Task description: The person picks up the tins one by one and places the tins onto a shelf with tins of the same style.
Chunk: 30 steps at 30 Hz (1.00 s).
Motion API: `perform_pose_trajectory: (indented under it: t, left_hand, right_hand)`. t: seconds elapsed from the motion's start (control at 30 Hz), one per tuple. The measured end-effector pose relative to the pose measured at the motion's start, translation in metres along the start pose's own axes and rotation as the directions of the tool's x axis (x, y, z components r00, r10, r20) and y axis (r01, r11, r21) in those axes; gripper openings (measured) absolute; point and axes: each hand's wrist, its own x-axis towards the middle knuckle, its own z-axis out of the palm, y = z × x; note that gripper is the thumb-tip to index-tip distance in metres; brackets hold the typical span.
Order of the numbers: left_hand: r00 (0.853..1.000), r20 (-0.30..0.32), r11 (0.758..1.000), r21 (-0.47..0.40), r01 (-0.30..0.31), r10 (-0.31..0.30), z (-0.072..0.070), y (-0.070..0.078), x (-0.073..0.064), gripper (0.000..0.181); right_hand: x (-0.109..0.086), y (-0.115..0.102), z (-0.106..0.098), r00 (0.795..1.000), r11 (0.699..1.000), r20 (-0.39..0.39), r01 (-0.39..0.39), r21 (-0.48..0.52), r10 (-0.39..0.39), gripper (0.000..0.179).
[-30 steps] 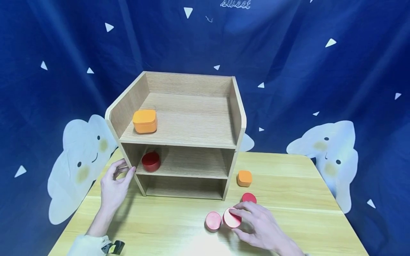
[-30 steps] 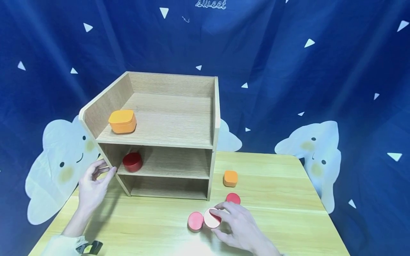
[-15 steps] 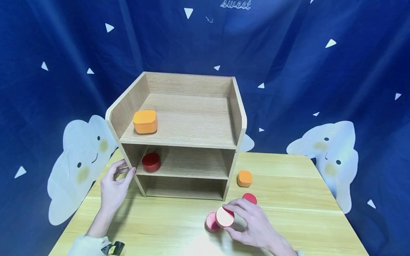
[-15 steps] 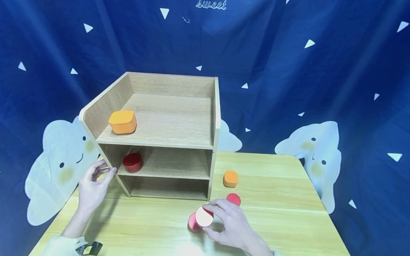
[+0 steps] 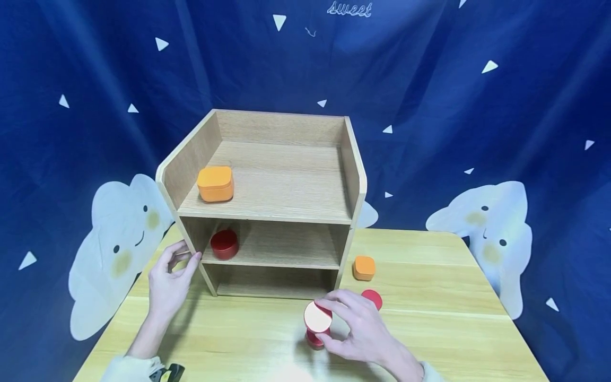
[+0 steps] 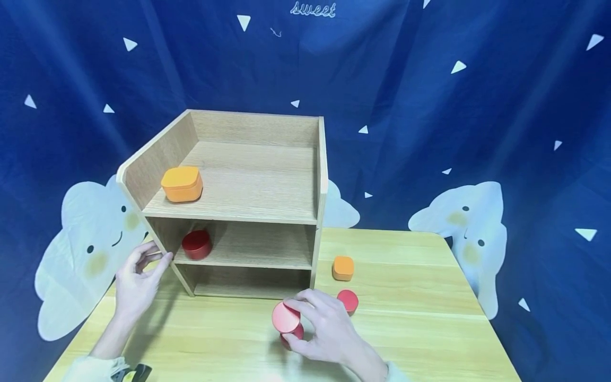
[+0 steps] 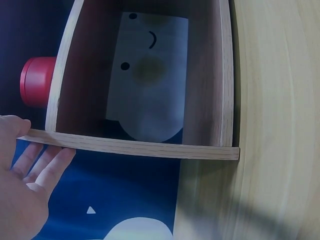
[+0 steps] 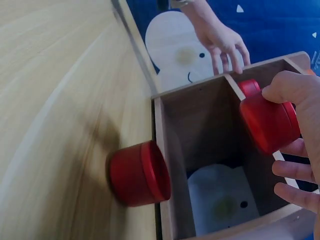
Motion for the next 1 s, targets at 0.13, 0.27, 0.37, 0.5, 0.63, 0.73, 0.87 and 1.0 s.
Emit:
perform_pose_trajectory:
  t: [0.13,0.27,0.37,0.5,0.63,0.73,0.87,1.0]
  left_hand:
    - [1.000,0.001,1.000,0.008,-0.002,0.002,0.001,0.001,0.000,0.033]
    - [1.000,0.002,1.000,0.014,0.005,-0.005,0.002,0.002,-0.001,0.032]
    - [1.000,-0.004,1.000,0.015,0.006,-0.006,0.002,0.001,-0.001,0.032]
    - [1.000,-0.009,1.000,0.020,-0.007,0.007,0.001,0.000,-0.001,0.032]
    - [1.000,-0.011,1.000,0.015,-0.022,0.022,0.001,-0.002,-0.002,0.034]
    - [0.999,-0.015,1.000,0.014,-0.028,0.029,0.001,-0.002,-0.002,0.034]
    - [0.999,-0.017,0.999,0.013,-0.029,0.030,0.001,-0.002,-0.002,0.034]
    - [1.000,-0.013,1.000,0.020,-0.017,0.017,0.001,-0.001,-0.002,0.033]
  right_hand:
    - [0.010,-0.001,0.005,1.000,1.000,-0.017,0.010,-0.003,-0.010,0.063]
    - [0.020,-0.003,0.010,0.999,1.000,-0.029,-0.016,-0.023,0.015,0.065]
    - [0.027,-0.005,0.015,0.998,0.997,-0.032,-0.060,-0.053,0.058,0.062]
    - [0.036,-0.007,0.020,0.995,0.993,-0.044,-0.090,-0.071,0.087,0.058]
    - [0.045,-0.008,0.026,0.994,0.994,-0.069,-0.084,-0.072,0.079,0.057]
    - [0.052,-0.008,0.031,0.993,0.992,-0.084,-0.088,-0.094,0.080,0.058]
    - [0.063,-0.008,0.036,0.992,0.986,-0.086,-0.101,-0.130,0.091,0.057]
    - [0.073,-0.008,0.042,0.992,0.983,-0.080,-0.106,-0.151,0.094,0.056]
